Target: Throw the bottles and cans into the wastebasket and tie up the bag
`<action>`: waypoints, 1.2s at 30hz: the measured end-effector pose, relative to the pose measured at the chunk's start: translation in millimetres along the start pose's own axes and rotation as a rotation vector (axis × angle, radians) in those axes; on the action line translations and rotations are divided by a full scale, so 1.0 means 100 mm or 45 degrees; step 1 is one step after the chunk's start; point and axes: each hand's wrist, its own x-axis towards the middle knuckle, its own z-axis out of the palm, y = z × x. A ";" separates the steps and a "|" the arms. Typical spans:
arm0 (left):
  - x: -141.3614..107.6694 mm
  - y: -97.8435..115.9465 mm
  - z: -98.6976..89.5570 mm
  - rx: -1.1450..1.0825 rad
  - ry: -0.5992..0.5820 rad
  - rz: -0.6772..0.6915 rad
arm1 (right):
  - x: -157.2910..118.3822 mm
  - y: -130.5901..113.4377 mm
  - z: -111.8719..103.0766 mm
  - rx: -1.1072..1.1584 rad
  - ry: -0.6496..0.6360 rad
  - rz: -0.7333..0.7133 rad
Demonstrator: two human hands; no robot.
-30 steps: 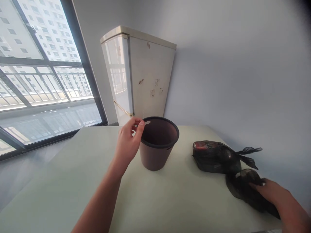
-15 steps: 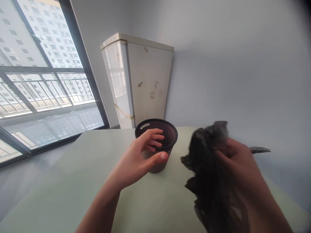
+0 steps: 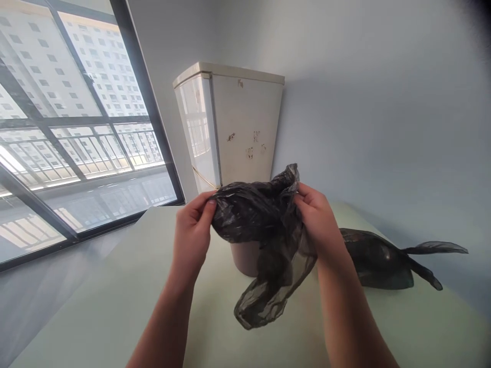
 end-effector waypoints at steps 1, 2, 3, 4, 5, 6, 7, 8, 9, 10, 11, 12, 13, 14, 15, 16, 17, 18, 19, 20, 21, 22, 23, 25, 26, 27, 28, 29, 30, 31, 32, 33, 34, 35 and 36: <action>0.03 0.00 -0.05 -0.008 0.047 0.001 | 0.00 0.00 -0.02 0.020 0.006 0.034; 0.06 -0.01 -0.09 -0.035 0.080 -0.004 | 0.00 -0.01 -0.05 0.062 0.032 0.079; 0.09 -0.02 -0.13 -0.073 0.102 -0.013 | -0.01 -0.04 -0.08 0.117 0.057 0.128; 0.12 -0.04 -0.18 -0.107 0.115 -0.026 | -0.02 -0.07 -0.12 0.174 0.061 0.174; 0.15 -0.07 -0.22 -0.128 0.125 -0.038 | -0.02 -0.10 -0.16 0.238 0.051 0.210; 0.18 -0.11 -0.25 -0.128 0.139 -0.049 | -0.02 -0.13 -0.21 0.305 0.033 0.234; 0.22 -0.14 -0.29 -0.105 0.161 -0.053 | -0.02 -0.15 -0.24 0.370 0.017 0.241; 0.24 -0.17 -0.31 -0.056 0.187 -0.052 | -0.02 -0.17 -0.27 0.428 0.008 0.233; 0.26 -0.19 -0.33 0.018 0.221 -0.043 | -0.03 -0.18 -0.29 0.472 0.009 0.212; 0.27 -0.19 -0.34 0.105 0.264 -0.024 | -0.03 -0.18 -0.29 0.496 0.015 0.183; 0.25 -0.17 -0.33 0.191 0.309 0.007 | -0.03 -0.18 -0.27 0.496 0.018 0.151; 0.23 -0.14 -0.31 0.264 0.335 0.040 | -0.04 -0.18 -0.25 0.476 0.014 0.120; 0.18 -0.08 -0.28 0.316 0.342 0.076 | -0.05 -0.17 -0.21 0.445 -0.002 0.096; 0.12 -0.02 -0.24 0.330 0.307 0.112 | -0.06 -0.17 -0.16 0.414 -0.026 0.082; 0.06 0.04 -0.19 0.327 0.175 0.122 | -0.07 -0.17 -0.11 0.391 -0.055 0.076; 0.00 0.09 -0.13 0.339 0.030 0.122 | -0.09 -0.17 -0.06 0.385 -0.083 0.079; -0.06 0.13 -0.06 0.375 -0.078 0.133 | -0.11 -0.18 -0.01 0.394 -0.107 0.092; -0.10 0.14 0.01 0.431 -0.176 0.133 | -0.13 -0.19 0.03 0.413 -0.129 0.112; -0.13 0.13 0.07 0.473 -0.261 0.127 | -0.15 -0.21 0.06 0.441 -0.147 0.133; -0.13 0.10 0.12 0.495 -0.294 0.116 | -0.17 -0.22 0.09 0.470 -0.163 0.153; -0.12 0.06 0.16 0.512 -0.328 0.103 | -0.18 -0.23 0.10 0.495 -0.177 0.172; -0.09 0.02 0.17 0.519 -0.341 0.099 | -0.19 -0.24 0.10 0.512 -0.182 0.183; -0.06 -0.02 0.17 0.512 -0.330 0.111 | -0.19 -0.24 0.10 0.515 -0.172 0.180; 0.01 -0.06 0.11 0.454 -0.243 0.159 | -0.18 -0.24 0.05 0.464 -0.092 0.129; 0.03 -0.07 0.06 0.408 -0.167 0.186 | -0.17 -0.23 0.01 0.415 -0.032 0.088; 0.05 -0.05 0.00 0.363 -0.081 0.206 | -0.15 -0.21 -0.04 0.356 0.034 0.042; 0.07 -0.03 -0.06 0.328 0.007 0.216 | -0.14 -0.20 -0.08 0.287 0.102 -0.006; 0.07 -0.01 -0.11 0.310 0.080 0.217 | -0.13 -0.18 -0.13 0.209 0.166 -0.049; 0.08 0.02 -0.16 0.304 0.131 0.208 | -0.12 -0.17 -0.17 0.127 0.228 -0.092; 0.07 0.05 -0.20 0.307 0.158 0.192 | -0.12 -0.16 -0.20 0.039 0.287 -0.129; 0.07 0.07 -0.23 0.310 0.168 0.174 | -0.12 -0.16 -0.22 -0.062 0.335 -0.161; 0.06 0.10 -0.25 0.307 0.167 0.157 | -0.12 -0.16 -0.23 -0.181 0.388 -0.202; 0.05 0.12 -0.25 0.301 0.163 0.145 | -0.14 -0.18 -0.22 -0.321 0.456 -0.267; 0.04 0.13 -0.25 0.288 0.161 0.140 | -0.16 -0.20 -0.20 -0.478 0.551 -0.369; 0.03 0.15 -0.23 0.268 0.166 0.142 | -0.19 -0.23 -0.17 -0.635 0.669 -0.507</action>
